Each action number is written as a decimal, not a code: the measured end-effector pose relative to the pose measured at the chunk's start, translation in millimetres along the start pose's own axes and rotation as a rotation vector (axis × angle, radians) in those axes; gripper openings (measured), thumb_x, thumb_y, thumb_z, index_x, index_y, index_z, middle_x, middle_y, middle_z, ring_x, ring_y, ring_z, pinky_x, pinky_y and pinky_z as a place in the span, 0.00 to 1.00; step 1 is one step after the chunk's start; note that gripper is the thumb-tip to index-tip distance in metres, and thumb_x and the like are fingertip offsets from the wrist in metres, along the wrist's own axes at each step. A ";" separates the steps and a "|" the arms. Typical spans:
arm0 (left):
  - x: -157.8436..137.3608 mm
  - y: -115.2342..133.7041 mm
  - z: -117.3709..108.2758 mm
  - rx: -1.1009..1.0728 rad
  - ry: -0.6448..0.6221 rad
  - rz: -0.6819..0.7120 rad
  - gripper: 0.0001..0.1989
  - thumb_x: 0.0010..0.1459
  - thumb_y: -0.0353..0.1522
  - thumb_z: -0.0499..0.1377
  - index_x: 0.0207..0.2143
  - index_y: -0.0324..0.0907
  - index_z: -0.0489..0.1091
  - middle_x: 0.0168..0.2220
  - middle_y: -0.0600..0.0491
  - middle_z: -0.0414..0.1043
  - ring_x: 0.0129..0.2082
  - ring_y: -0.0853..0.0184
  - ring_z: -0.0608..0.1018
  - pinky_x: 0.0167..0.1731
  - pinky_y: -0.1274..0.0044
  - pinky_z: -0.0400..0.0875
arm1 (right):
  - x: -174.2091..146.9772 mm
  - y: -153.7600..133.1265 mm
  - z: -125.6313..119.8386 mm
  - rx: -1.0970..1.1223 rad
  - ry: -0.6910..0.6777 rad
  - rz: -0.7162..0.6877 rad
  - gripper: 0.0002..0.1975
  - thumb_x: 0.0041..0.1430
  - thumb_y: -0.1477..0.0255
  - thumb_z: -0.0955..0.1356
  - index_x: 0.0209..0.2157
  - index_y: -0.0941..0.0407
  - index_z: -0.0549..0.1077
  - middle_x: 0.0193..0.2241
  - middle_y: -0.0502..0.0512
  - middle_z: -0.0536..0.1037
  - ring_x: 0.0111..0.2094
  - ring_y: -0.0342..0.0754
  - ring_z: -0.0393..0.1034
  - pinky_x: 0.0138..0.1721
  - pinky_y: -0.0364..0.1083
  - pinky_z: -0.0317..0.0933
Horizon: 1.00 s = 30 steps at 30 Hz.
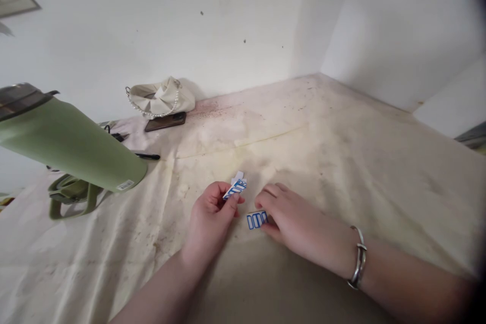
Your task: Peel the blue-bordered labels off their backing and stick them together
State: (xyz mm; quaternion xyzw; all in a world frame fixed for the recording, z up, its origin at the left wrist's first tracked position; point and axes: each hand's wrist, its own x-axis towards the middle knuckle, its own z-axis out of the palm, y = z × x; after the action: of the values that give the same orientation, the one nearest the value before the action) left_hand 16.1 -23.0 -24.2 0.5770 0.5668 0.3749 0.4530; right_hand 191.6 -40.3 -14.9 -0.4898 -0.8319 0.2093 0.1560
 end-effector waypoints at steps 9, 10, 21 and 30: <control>-0.9 0.5 0.3 0.037 -0.010 -0.005 0.05 0.53 0.34 0.57 0.29 0.41 0.68 0.24 0.57 0.70 0.20 0.73 0.66 0.21 0.82 0.58 | -0.6 0.3 -2.1 0.000 -0.049 0.007 0.06 0.47 0.83 0.67 0.27 0.59 0.69 0.33 0.56 0.71 0.37 0.49 0.63 0.36 0.44 0.59; -1.0 1.2 0.6 0.040 -0.006 -0.006 0.05 0.53 0.34 0.58 0.29 0.41 0.68 0.23 0.57 0.70 0.19 0.73 0.65 0.21 0.82 0.57 | -0.5 0.7 -1.3 0.017 -0.043 0.003 0.06 0.47 0.83 0.67 0.26 0.59 0.68 0.32 0.55 0.71 0.35 0.47 0.63 0.35 0.43 0.58; 0.1 0.6 1.1 0.033 -0.001 0.010 0.06 0.52 0.35 0.58 0.30 0.41 0.69 0.25 0.57 0.71 0.21 0.73 0.67 0.21 0.81 0.57 | -3.2 -0.4 -10.7 0.173 -0.083 0.060 0.03 0.54 0.77 0.65 0.28 0.55 0.69 0.25 0.47 0.72 0.26 0.42 0.63 0.27 0.41 0.53; -1.5 0.5 1.3 0.064 0.000 0.020 0.06 0.53 0.34 0.57 0.33 0.41 0.69 0.26 0.56 0.72 0.22 0.72 0.68 0.22 0.81 0.60 | -24.5 -9.9 -0.5 -0.025 -0.211 -0.173 0.17 0.44 0.70 0.74 0.37 0.57 0.71 0.38 0.55 0.72 0.38 0.51 0.66 0.39 0.48 0.62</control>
State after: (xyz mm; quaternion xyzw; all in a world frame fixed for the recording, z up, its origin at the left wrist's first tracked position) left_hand 17.4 -24.6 -23.9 0.5969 0.5728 0.3609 0.4305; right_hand 196.0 -66.0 -10.8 -0.3936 -0.8852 0.2350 0.0791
